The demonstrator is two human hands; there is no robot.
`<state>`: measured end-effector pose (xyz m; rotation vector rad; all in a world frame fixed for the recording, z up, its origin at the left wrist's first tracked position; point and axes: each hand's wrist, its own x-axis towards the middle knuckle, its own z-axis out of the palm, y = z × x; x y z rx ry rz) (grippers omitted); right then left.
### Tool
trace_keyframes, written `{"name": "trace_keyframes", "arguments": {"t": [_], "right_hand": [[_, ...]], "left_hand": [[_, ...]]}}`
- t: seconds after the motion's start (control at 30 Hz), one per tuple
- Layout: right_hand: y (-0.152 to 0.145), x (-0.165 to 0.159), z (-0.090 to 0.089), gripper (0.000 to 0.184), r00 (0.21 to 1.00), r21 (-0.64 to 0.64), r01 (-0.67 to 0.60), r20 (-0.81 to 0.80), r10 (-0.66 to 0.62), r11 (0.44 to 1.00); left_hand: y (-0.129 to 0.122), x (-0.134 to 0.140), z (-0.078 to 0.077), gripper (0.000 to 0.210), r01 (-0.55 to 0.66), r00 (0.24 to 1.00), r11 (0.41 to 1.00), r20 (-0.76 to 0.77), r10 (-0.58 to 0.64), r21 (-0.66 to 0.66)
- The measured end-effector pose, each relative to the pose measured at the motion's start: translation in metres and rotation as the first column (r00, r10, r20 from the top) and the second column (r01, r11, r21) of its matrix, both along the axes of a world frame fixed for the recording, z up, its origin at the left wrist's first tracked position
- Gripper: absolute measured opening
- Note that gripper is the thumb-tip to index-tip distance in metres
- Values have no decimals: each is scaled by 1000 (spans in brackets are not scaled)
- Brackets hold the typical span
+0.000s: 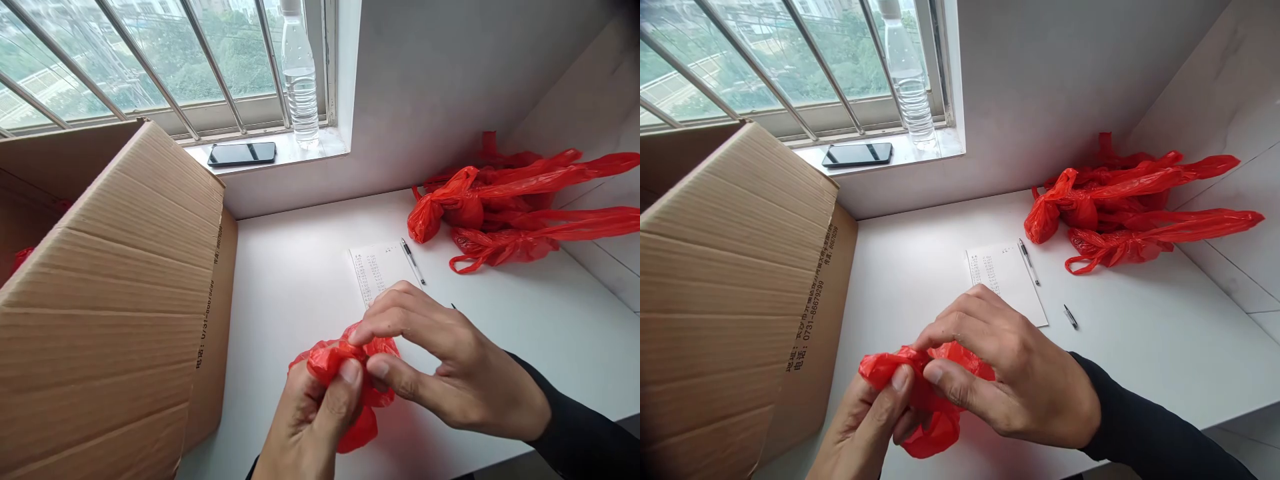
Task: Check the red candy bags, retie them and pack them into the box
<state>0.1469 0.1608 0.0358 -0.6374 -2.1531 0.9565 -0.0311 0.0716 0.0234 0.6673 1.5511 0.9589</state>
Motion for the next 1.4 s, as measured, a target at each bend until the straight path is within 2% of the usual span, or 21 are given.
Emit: {"name": "trace_keyframes", "arguments": {"t": [0.1, 0.17, 0.27, 0.33, 0.4, 0.5, 0.57, 0.67, 0.77, 0.8, 0.87, 0.97, 1.03, 1.1, 1.2, 1.23, 1.33, 1.4], "right_hand": [[2, -1, -4, 9, 999, -70, 23, -28, -25, 997], [3, -2, -5, 11, 999, -110, 36, -18, -38, 993], [5, -5, -7, 19, 1000, -125, -10, 5, 11, 992], [6, -8, -8, 15, 999, -119, -49, -2, 49, 992], [5, -9, -9, 8, 999, -127, -44, -27, 41, 991], [3, -6, -6, 8, 995, -158, -19, -97, 4, 987], [2, -3, -5, 10, 992, -185, -29, -125, 6, 982], [4, -2, -6, 11, 996, -220, -15, -87, -5, 975], [5, -8, -12, 31, 999, -225, -29, -42, 20, 974], [5, -9, -13, 29, 998, -219, -45, -47, 36, 975], [4, -12, -15, 14, 996, -206, -47, -87, 30, 977], [1, -11, -14, 6, 989, -207, -21, -147, -10, 978], [0, -9, -13, 5, 987, -222, -61, -158, 26, 973], [1, -8, -15, 10, 984, -251, -112, -162, 72, 961], [7, -9, -24, 37, 984, -346, -151, -142, 108, 926], [9, -10, -27, 42, 985, -391, -159, -126, 118, 906], [14, -14, -36, 35, 991, -519, -136, -61, 122, 844], [16, -15, -39, 32, 996, -551, -79, -8, 89, 831]], "left_hand": [[4, -7, -9, 49, 107, 980, 993, 162, -112, 41], [9, -10, -11, 47, 146, 961, 986, 227, -160, 75], [16, -9, -8, 50, 178, 947, 967, 234, -219, 183], [19, -7, -4, 54, 211, 941, 943, 209, -267, 257], [20, -5, -2, 55, 192, 951, 959, 202, -234, 208], [20, -6, -1, 43, 20, 971, 1000, 237, -22, 12], [21, -10, -2, 37, -65, 958, 998, 277, 69, -21], [19, -14, -3, 36, -48, 953, 999, 298, 50, -13], [16, -16, -2, 42, 43, 972, 999, 233, -35, -32], [15, -16, -1, 44, 79, 972, 997, 223, -72, -21], [14, -15, -1, 41, 123, 965, 992, 230, -124, 19], [18, -18, -4, 35, 78, 952, 996, 292, -88, 47], [22, -23, -7, 32, 66, 948, 992, 303, -95, 106], [26, -28, -10, 27, 147, 948, 967, 250, -198, 207], [27, -33, -10, 20, 296, 932, 915, 127, -339, 274], [26, -33, -9, 16, 317, 931, 907, 93, -354, 278], [23, -33, -10, 5, 363, 931, 873, -78, -358, 324], [21, -32, -16, 27, 401, 908, 827, -292, -301, 393]]}}
